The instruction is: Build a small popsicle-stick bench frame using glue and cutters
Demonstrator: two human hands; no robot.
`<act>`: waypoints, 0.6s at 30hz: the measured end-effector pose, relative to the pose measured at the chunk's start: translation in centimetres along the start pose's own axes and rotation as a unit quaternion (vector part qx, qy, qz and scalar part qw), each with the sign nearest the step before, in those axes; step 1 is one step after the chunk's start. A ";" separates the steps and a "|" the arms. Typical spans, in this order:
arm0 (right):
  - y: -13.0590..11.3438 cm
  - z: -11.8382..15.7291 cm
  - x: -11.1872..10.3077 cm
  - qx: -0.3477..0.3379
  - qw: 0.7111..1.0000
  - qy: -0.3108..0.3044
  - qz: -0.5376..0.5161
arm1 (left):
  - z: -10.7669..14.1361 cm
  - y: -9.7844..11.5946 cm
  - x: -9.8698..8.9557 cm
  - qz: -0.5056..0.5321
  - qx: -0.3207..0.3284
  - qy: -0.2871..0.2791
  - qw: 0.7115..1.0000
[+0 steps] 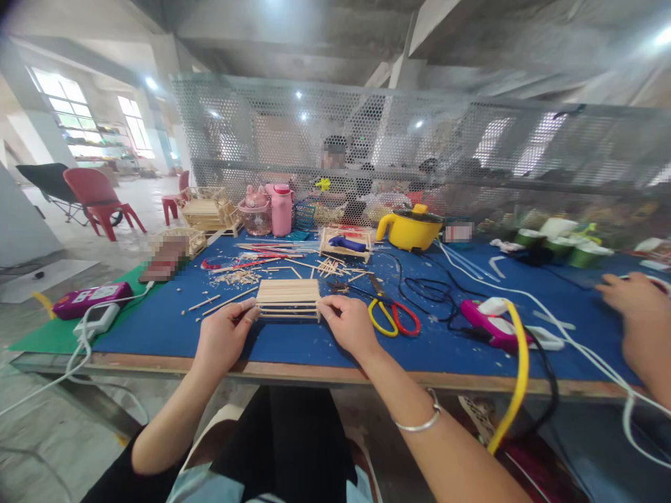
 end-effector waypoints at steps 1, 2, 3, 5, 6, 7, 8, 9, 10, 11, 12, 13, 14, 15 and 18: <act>0.0 0.0 0.0 0.003 1.000 0.004 0.004 | 0.0 -0.1 -0.1 -0.002 -0.010 0.004 1.000; -0.1 0.1 0.0 0.007 1.000 0.007 0.006 | 0.1 -0.2 -0.1 -0.007 -0.020 0.008 1.000; 0.0 0.1 -0.1 0.013 1.000 0.008 0.006 | 0.1 -0.3 -0.1 -0.013 -0.027 0.013 0.999; 0.0 0.1 -0.1 0.021 1.000 0.010 0.004 | 0.1 -0.3 -0.1 -0.026 -0.029 0.018 0.999; 0.0 0.1 -0.1 0.023 1.000 0.010 0.003 | 0.2 -0.2 0.0 -0.030 -0.025 0.017 0.999; 0.0 0.1 0.0 0.025 1.000 0.011 0.003 | 0.2 0.0 0.0 -0.033 -0.019 0.015 0.999; 0.0 0.1 0.0 0.026 1.000 0.012 0.006 | 0.2 0.1 0.1 -0.036 -0.014 0.012 0.999; 0.1 0.2 0.0 0.026 1.000 0.013 0.012 | 0.3 0.2 0.1 -0.038 -0.012 0.009 0.999; 0.0 0.2 0.1 0.023 0.999 0.014 0.022 | 0.3 0.3 0.2 -0.040 -0.013 0.006 0.999; 0.0 0.2 0.1 0.016 0.999 0.017 0.038 | 0.2 0.3 0.2 -0.040 -0.018 0.003 0.999; -0.1 0.3 0.1 0.004 0.998 0.022 0.059 | 0.2 0.3 0.2 -0.037 -0.024 0.001 0.999; -0.3 0.3 0.2 -0.012 0.996 0.027 0.080 | 0.2 0.3 0.2 -0.031 -0.032 -0.002 0.999; -0.4 0.4 0.2 -0.029 0.994 0.030 0.099 | 0.1 0.2 0.2 -0.022 -0.040 -0.005 0.999; -0.5 0.4 0.2 -0.043 0.992 0.035 0.110 | 0.0 0.1 0.2 -0.013 -0.047 -0.006 0.999; -0.3 0.3 0.1 -0.028 0.995 0.041 0.084 | -0.1 -0.1 0.3 0.010 -0.056 -0.008 0.998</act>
Point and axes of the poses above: each hand's wrist, its own z-axis away from the middle knuckle, its own x-axis out of the palm, y = z × x, the point moved 5 cm from there along -z, towards the middle knuckle, and after that the axes turned 9 degrees about y, right-handed, at the moved point
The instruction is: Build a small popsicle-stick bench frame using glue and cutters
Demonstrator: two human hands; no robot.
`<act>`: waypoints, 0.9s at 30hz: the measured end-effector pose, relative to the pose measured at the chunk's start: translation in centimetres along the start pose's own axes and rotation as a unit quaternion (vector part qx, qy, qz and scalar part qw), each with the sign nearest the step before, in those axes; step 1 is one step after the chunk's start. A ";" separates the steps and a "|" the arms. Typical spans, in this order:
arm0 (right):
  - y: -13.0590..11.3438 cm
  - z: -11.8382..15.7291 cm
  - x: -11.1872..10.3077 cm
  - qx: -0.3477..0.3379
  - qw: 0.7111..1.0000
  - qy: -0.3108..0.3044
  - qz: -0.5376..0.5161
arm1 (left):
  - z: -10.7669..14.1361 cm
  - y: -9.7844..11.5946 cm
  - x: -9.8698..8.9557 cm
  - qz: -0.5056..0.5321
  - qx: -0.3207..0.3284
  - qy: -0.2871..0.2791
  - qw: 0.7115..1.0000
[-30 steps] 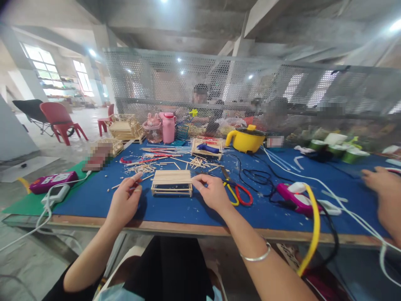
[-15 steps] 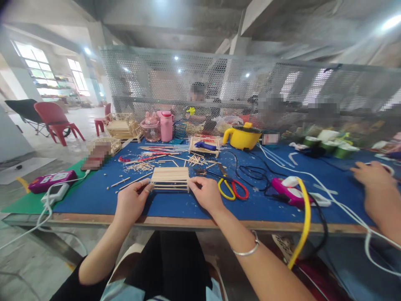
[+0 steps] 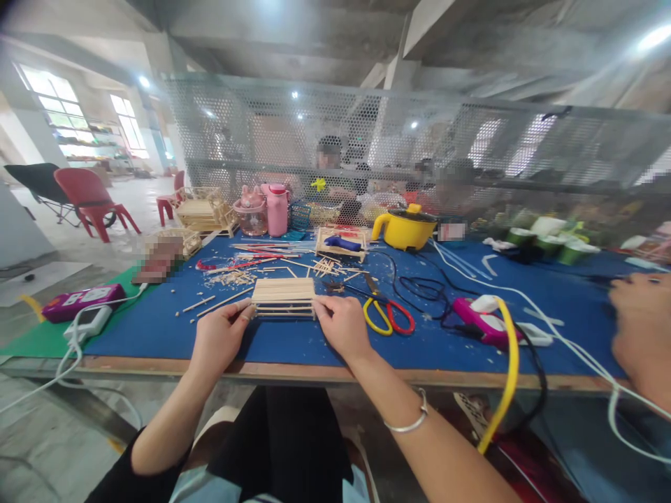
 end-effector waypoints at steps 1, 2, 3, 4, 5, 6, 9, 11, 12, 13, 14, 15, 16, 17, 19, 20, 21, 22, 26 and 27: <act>0.4 -0.1 0.0 0.030 0.999 -0.004 -0.025 | 0.0 -0.1 0.0 0.004 -0.002 -0.001 1.000; 0.8 -0.2 0.1 0.068 0.996 -0.010 -0.054 | -0.1 -0.1 0.1 0.006 -0.003 -0.003 1.000; 1.3 -0.3 0.3 0.107 0.990 -0.019 -0.084 | -0.1 -0.1 0.1 0.006 -0.005 -0.005 1.000; 1.7 -0.4 0.5 0.140 0.983 -0.030 -0.112 | -0.1 -0.1 0.1 0.003 -0.007 -0.005 1.000; 2.0 -0.5 0.6 0.165 0.976 -0.038 -0.134 | -0.1 -0.1 0.1 -0.001 -0.010 -0.004 1.000; 2.2 -0.6 0.7 0.181 0.971 -0.044 -0.150 | -0.1 -0.1 0.1 -0.006 -0.012 -0.003 1.000; 2.3 -0.8 0.8 0.194 0.964 -0.046 -0.174 | -0.1 -0.2 0.2 -0.013 -0.015 0.000 1.000; 2.2 -0.9 0.9 0.200 0.961 -0.045 -0.187 | -0.1 -0.2 0.3 -0.006 -0.013 -0.004 1.000; 2.3 -1.0 1.0 0.206 0.957 -0.050 -0.198 | -0.2 -0.2 0.3 -0.002 -0.014 -0.007 1.000; 2.3 -1.1 1.2 0.214 0.952 -0.060 -0.211 | -0.3 -0.3 0.3 0.002 -0.017 -0.012 1.000; 2.4 -1.2 1.4 0.223 0.946 -0.071 -0.223 | -0.4 -0.3 0.3 0.003 -0.019 -0.019 1.000; 2.5 -1.4 1.6 0.231 0.941 -0.080 -0.234 | -0.5 -0.4 0.4 0.004 -0.022 -0.026 0.999; 2.6 -1.5 1.8 0.237 0.937 -0.086 -0.242 | -0.6 -0.4 0.4 0.003 -0.024 -0.033 0.999; 2.7 -1.6 1.9 0.242 0.934 -0.088 -0.246 | -0.7 -0.4 0.4 0.003 -0.025 -0.038 0.999; 2.9 -1.7 2.1 0.250 0.933 -0.077 -0.247 | -0.7 -0.4 0.4 0.008 -0.026 -0.039 0.999; 3.0 -1.6 2.2 0.255 0.933 -0.070 -0.246 | -0.7 -0.5 0.3 0.011 -0.025 -0.036 0.999; 3.1 -1.5 2.2 0.259 0.932 -0.063 -0.245 | -0.7 -0.5 0.3 0.012 -0.022 -0.032 0.999; 3.1 -1.4 2.3 0.263 0.932 -0.057 -0.244 | -0.6 -0.5 0.3 0.012 -0.019 -0.027 0.999; 3.3 -0.9 2.3 0.265 0.932 -0.044 -0.246 | -0.4 -0.6 0.3 -0.005 -0.007 -0.015 1.000; 3.3 -0.8 2.3 0.262 0.932 -0.044 -0.247 | -0.3 -0.5 0.3 -0.013 -0.006 -0.015 1.000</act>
Point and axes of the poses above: each hand's wrist, its own z-axis away from the middle knuckle, its own x-axis out of the palm, y = z × x, the point moved 5 cm from there along -z, towards the middle knuckle, and after that the axes turned 9 degrees about y, right-handed, at the moved point
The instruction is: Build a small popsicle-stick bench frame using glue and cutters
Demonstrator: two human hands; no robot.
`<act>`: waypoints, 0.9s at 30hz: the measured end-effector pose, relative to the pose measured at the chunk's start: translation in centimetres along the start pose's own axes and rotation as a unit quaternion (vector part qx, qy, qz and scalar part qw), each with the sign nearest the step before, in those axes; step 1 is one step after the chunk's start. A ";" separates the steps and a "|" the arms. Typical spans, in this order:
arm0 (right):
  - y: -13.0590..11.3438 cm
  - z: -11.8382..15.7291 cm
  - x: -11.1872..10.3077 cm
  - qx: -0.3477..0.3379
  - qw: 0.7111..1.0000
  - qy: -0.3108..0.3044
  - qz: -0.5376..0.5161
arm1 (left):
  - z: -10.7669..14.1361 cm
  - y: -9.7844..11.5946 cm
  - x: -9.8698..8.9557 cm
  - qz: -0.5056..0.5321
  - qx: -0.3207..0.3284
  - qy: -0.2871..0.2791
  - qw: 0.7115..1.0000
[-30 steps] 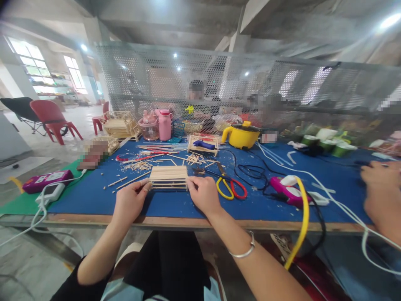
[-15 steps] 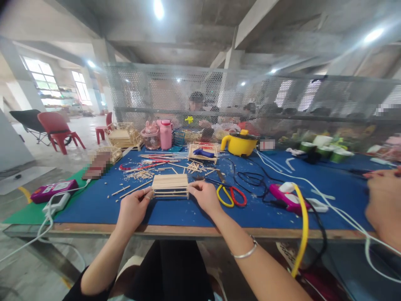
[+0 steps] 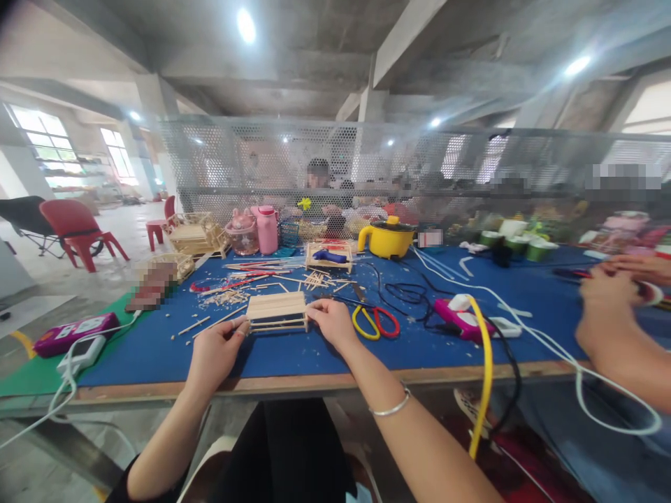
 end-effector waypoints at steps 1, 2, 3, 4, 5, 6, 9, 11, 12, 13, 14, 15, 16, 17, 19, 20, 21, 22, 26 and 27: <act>0.0 0.0 0.0 -0.002 1.000 -0.001 -0.001 | 0.0 0.0 0.0 -0.007 0.001 0.000 1.000; 0.1 0.0 0.0 -0.005 1.000 -0.002 -0.002 | 0.0 0.0 -0.1 -0.012 0.002 -0.001 1.000; 0.2 -0.1 0.0 -0.007 1.000 -0.002 -0.002 | 0.0 0.0 -0.1 -0.014 0.003 -0.002 1.000; 0.2 -0.1 0.0 -0.009 1.000 0.000 -0.001 | 0.0 0.0 -0.1 -0.013 0.003 -0.002 1.000; 0.3 -0.2 -0.1 -0.011 1.000 0.003 0.000 | 0.0 0.0 -0.1 -0.010 0.002 -0.003 1.000; 0.3 -0.2 -0.1 -0.014 1.000 0.006 0.002 | 0.0 0.0 -0.1 -0.007 0.000 -0.003 1.000; 0.4 -0.3 -0.2 -0.023 1.000 0.012 0.011 | -0.1 -0.1 -0.1 0.000 -0.007 -0.006 1.000; 0.4 -0.2 -0.3 -0.026 0.999 0.012 0.018 | -0.1 -0.1 0.0 0.003 -0.008 -0.006 1.000; 0.4 -0.2 -0.3 -0.027 0.999 0.012 0.022 | -0.1 -0.2 0.1 0.003 -0.007 -0.006 1.000; 0.4 -0.2 -0.3 -0.026 0.999 0.012 0.024 | -0.1 -0.1 0.1 0.004 -0.004 -0.007 1.000; 0.4 -0.2 -0.3 -0.024 0.999 0.012 0.026 | -0.1 -0.1 0.1 0.005 -0.001 -0.007 1.000; 0.4 -0.2 -0.2 -0.021 0.999 0.012 0.027 | -0.1 -0.1 0.2 0.006 0.000 -0.007 1.000; 0.4 -0.3 -0.2 -0.019 0.999 0.010 0.027 | -0.1 -0.2 0.2 0.008 0.000 -0.007 1.000; 0.4 -0.3 -0.1 -0.017 1.000 0.007 0.026 | -0.1 -0.2 0.2 0.011 -0.002 -0.007 1.000; 0.3 -0.3 0.0 -0.014 1.000 0.002 0.022 | -0.1 -0.2 0.2 0.017 -0.009 -0.005 1.000; 0.3 -0.3 0.0 -0.012 1.000 0.001 0.021 | -0.2 -0.2 0.2 0.019 -0.013 -0.005 1.000; 0.3 -0.4 0.0 -0.011 1.000 0.000 0.021 | -0.2 -0.2 0.2 0.019 -0.017 -0.004 1.000; 0.3 -0.4 0.1 -0.010 1.000 0.001 0.020 | -0.2 -0.2 0.1 0.019 -0.020 -0.003 1.000; 0.4 -0.3 0.1 -0.007 1.000 0.005 0.020 | -0.1 -0.1 0.0 0.017 -0.035 0.004 0.999; 0.5 -0.3 0.1 -0.007 1.000 0.005 0.020 | -0.1 0.0 -0.1 0.017 -0.040 0.006 0.999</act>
Point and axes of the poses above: each hand's wrist, its own z-axis away from the middle knuckle, its own x-axis out of the palm, y = z × x, the point moved 5 cm from there along -z, towards the middle knuckle, and after that the axes turned 9 degrees about y, right-handed, at the moved point
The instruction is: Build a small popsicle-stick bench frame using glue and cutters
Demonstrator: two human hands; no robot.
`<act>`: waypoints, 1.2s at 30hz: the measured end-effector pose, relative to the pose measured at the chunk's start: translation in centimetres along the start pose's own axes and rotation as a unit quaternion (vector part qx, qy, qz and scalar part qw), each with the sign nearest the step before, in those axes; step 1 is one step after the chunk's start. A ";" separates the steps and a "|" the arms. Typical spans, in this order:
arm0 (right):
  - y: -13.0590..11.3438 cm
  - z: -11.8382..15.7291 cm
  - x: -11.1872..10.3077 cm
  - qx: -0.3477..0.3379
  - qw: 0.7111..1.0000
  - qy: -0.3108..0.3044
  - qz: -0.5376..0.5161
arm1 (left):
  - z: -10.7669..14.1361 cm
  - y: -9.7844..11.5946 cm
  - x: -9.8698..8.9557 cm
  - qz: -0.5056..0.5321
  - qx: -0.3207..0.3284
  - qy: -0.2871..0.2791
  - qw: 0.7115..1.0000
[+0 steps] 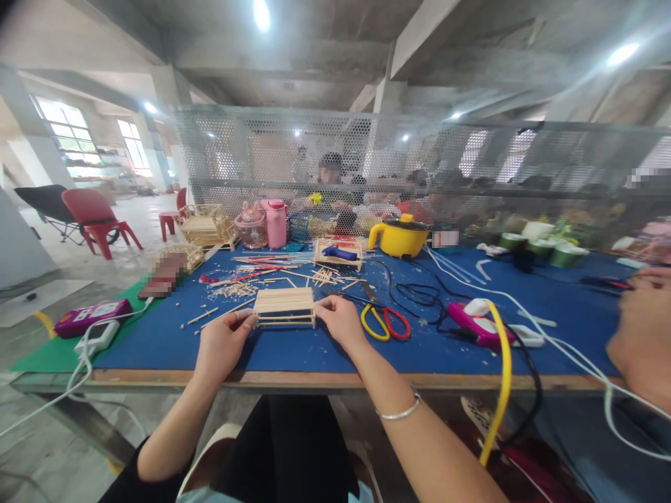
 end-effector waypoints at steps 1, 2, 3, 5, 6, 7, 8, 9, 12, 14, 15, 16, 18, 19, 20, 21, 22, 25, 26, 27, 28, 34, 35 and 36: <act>0.0 0.0 0.0 0.000 1.000 0.001 0.001 | 0.0 0.0 -0.1 0.002 -0.006 0.002 1.000; 0.0 0.0 0.0 0.000 1.000 0.001 0.002 | 0.0 0.0 -0.1 0.005 -0.010 0.004 1.000; 0.0 0.0 0.0 0.000 1.000 0.002 0.003 | 0.0 0.1 -0.2 0.008 -0.012 0.006 1.000; 0.0 0.0 0.0 -0.001 1.000 0.003 0.006 | 0.1 0.2 -0.2 0.015 -0.008 0.006 1.000; 0.0 0.0 0.0 -0.002 1.000 0.004 0.007 | 0.1 0.2 -0.2 0.018 -0.003 0.006 1.000; -0.1 0.0 0.0 -0.003 1.000 0.004 0.008 | 0.2 0.2 -0.1 0.019 0.003 0.007 1.000; -0.1 0.0 0.0 -0.004 1.000 0.004 0.009 | 0.2 0.2 -0.1 0.018 0.009 0.008 1.000; -0.1 0.0 0.0 -0.005 1.000 0.005 0.009 | 0.2 0.2 -0.1 0.017 0.014 0.008 1.000; -0.1 0.0 0.0 -0.009 1.000 0.005 0.010 | 0.1 0.2 -0.1 0.015 0.021 0.001 1.000; -0.2 0.0 0.1 -0.011 1.000 0.004 0.008 | -0.3 0.0 -0.2 0.017 0.016 -0.019 1.000; -0.2 0.0 0.1 -0.012 1.000 0.003 0.007 | -0.7 -0.1 -0.2 0.017 0.008 -0.034 0.999; -0.2 0.0 0.1 -0.013 1.000 0.002 0.006 | -1.1 -0.3 -0.1 0.021 -0.005 -0.053 0.998; -0.1 0.0 0.1 -0.014 1.000 0.002 0.004 | -2.0 -0.7 0.1 0.040 -0.039 -0.085 0.995; 0.0 -0.1 0.1 -0.014 1.000 0.002 0.003 | -2.5 -0.9 0.3 0.054 -0.054 -0.095 0.993; 0.0 -0.1 0.1 -0.014 1.000 0.003 0.002 | -2.9 -1.1 0.5 0.067 -0.065 -0.100 0.991; 0.1 -0.2 0.2 -0.014 1.000 0.003 0.001 | -3.2 -1.2 0.6 0.077 -0.072 -0.101 0.989; 0.1 -0.2 0.2 -0.014 1.000 0.004 -0.001 | -3.4 -1.3 0.8 0.083 -0.075 -0.099 0.989; -0.2 -0.1 0.1 -0.016 1.000 0.002 -0.006 | -3.3 -1.3 1.0 0.091 -0.071 -0.086 0.990; -0.4 -0.1 0.1 -0.018 1.000 0.001 -0.007 | -3.1 -1.3 1.0 0.092 -0.067 -0.082 0.990; -0.6 0.0 0.0 -0.019 1.000 0.000 -0.008 | -2.8 -1.3 0.9 0.093 -0.063 -0.078 0.991; -0.8 0.1 0.0 -0.020 1.000 -0.001 -0.009 | -2.6 -1.3 0.9 0.096 -0.061 -0.076 0.991; -0.9 0.0 0.2 0.027 0.999 -0.024 -0.028 | -1.8 -1.7 1.1 0.192 -0.136 -0.079 0.969; -0.8 -0.1 0.3 0.040 0.998 -0.030 -0.032 | -1.8 -1.6 1.2 0.199 -0.144 -0.085 0.966; -0.7 -0.3 0.4 0.052 0.997 -0.035 -0.035 | -1.7 -1.3 1.3 0.202 -0.146 -0.093 0.964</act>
Point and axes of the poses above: each hand's wrist, its own z-axis away from the middle knuckle, its own x-axis out of the palm, y = z × x, the point moved 5 cm from there along -z, towards the middle knuckle, and after that the axes turned 9 degrees about y, right-handed, at the moved point
